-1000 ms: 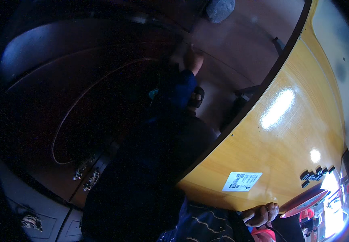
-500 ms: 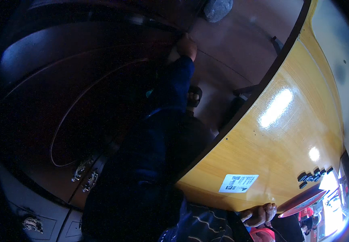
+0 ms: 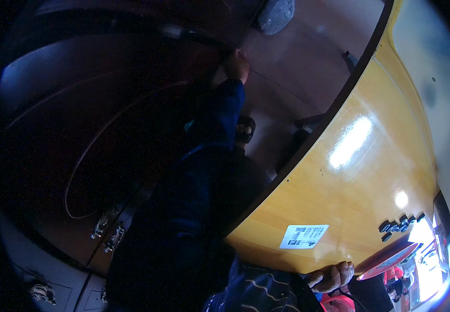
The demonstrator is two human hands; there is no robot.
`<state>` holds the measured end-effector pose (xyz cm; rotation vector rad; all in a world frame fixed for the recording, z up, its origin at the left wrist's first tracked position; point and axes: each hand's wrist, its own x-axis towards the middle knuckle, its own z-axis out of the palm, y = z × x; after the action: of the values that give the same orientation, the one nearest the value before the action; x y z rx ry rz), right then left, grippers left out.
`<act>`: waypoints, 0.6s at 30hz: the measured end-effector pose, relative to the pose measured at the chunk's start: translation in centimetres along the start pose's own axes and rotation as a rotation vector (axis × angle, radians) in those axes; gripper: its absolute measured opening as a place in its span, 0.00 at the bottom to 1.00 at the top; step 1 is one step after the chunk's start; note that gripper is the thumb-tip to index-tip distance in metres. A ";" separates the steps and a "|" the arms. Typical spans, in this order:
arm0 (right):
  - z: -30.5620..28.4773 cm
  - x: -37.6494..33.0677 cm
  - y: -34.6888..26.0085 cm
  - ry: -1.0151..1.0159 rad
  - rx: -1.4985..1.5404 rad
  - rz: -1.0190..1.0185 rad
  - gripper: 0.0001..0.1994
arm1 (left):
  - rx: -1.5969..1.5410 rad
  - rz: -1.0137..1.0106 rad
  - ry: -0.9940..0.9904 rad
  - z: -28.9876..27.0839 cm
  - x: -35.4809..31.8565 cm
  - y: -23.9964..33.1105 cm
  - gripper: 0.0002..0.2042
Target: The person assembles small components by inserting metal pins into plastic pieces by hand, reaches down toward the floor, and grabs more plastic pieces from a container on the table.
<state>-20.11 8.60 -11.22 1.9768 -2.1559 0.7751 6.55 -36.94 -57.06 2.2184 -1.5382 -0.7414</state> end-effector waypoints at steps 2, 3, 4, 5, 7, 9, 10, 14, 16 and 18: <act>-0.1 -0.1 0.0 0.000 0.003 0.003 0.19 | 0.042 0.020 -0.024 0.0 1.0 0.0 0.15; -0.2 -0.1 -0.1 0.000 0.004 0.004 0.19 | 0.082 0.040 -0.049 0.1 1.3 0.1 0.16; -0.4 -0.1 -0.1 0.001 0.002 0.003 0.19 | 0.079 0.041 -0.049 0.4 1.4 0.2 0.16; -0.2 0.0 0.0 -0.001 -0.005 -0.001 0.19 | 0.092 0.036 -0.037 1.0 1.1 0.5 0.17; 0.9 0.6 -0.1 0.006 0.014 0.006 0.19 | 0.129 0.036 -0.007 0.5 2.0 -0.7 0.18; 1.0 0.6 -0.6 0.012 0.033 0.013 0.19 | 0.155 0.137 -0.014 -0.5 2.7 -1.9 0.18; 0.2 0.0 -0.7 0.011 0.026 0.009 0.19 | 0.146 0.136 -0.017 -0.1 2.5 -1.6 0.18; -0.1 0.1 -0.9 0.012 0.000 0.002 0.19 | 0.175 0.016 0.021 1.3 1.1 0.6 0.18; -0.8 -0.3 -0.9 0.014 0.017 0.008 0.19 | 0.190 0.018 0.078 0.7 1.3 0.2 0.18; -1.0 -0.4 -0.5 0.017 0.022 0.012 0.19 | 0.085 0.029 0.101 0.8 1.2 0.0 0.19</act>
<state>-19.81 9.38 -10.42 1.9623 -2.1611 0.8177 6.43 -38.05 -58.00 2.2522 -1.5754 -0.5563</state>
